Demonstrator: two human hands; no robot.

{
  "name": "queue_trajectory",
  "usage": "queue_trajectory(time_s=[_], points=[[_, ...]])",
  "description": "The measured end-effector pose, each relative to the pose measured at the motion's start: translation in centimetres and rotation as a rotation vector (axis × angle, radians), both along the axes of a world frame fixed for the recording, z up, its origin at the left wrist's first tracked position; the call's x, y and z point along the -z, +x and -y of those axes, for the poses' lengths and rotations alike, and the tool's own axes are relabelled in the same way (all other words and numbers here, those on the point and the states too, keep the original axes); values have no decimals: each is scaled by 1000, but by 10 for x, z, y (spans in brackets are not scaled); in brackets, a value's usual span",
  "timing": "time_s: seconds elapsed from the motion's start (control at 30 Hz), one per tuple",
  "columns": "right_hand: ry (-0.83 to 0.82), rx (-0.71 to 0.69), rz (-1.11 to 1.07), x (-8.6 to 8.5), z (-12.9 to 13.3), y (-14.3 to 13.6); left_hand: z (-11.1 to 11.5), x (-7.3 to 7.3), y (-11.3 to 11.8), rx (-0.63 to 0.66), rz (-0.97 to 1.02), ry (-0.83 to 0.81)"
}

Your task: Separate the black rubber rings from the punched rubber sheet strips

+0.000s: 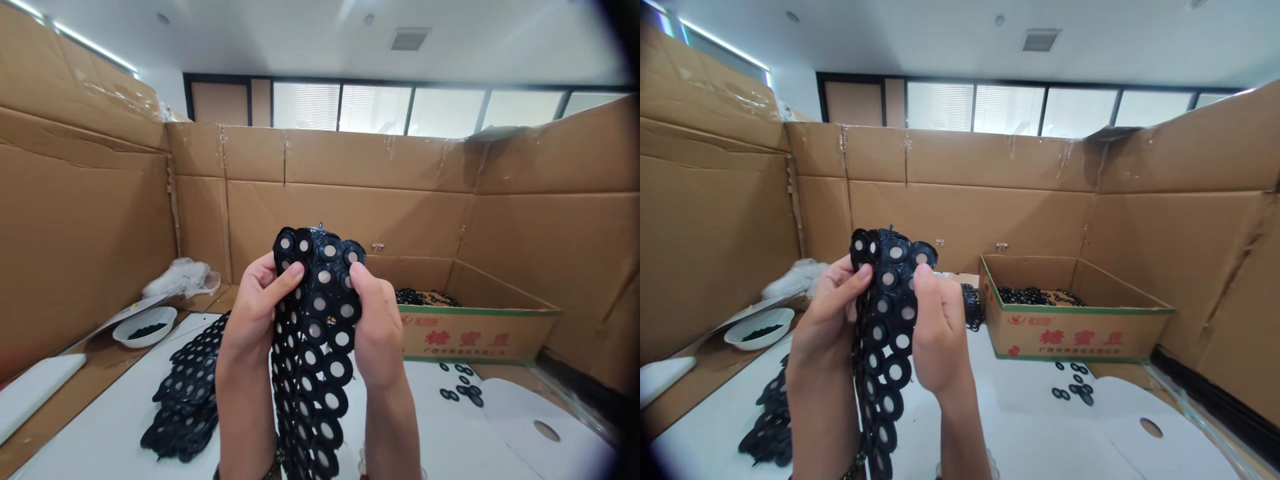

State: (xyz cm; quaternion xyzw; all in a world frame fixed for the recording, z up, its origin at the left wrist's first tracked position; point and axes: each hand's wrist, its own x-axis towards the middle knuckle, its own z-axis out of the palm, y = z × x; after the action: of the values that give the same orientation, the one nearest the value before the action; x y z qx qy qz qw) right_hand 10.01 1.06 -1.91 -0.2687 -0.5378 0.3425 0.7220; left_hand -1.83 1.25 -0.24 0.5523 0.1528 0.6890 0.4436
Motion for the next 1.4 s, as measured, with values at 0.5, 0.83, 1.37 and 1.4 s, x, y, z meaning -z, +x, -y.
queue_trajectory(time_s=[0.5,0.83,1.37,1.4], points=[[-72,-4,-23,3,6,-7,1,0,-13,2,-8,-2],[-143,10,-38,10,0,-9,16,0,-5,-241,-35,86],[-45,18,-11,7,-12,-8,6,0,-9,-316,-129,68],[-25,19,-7,6,-13,-8,6,0,-9,-324,-132,68]])
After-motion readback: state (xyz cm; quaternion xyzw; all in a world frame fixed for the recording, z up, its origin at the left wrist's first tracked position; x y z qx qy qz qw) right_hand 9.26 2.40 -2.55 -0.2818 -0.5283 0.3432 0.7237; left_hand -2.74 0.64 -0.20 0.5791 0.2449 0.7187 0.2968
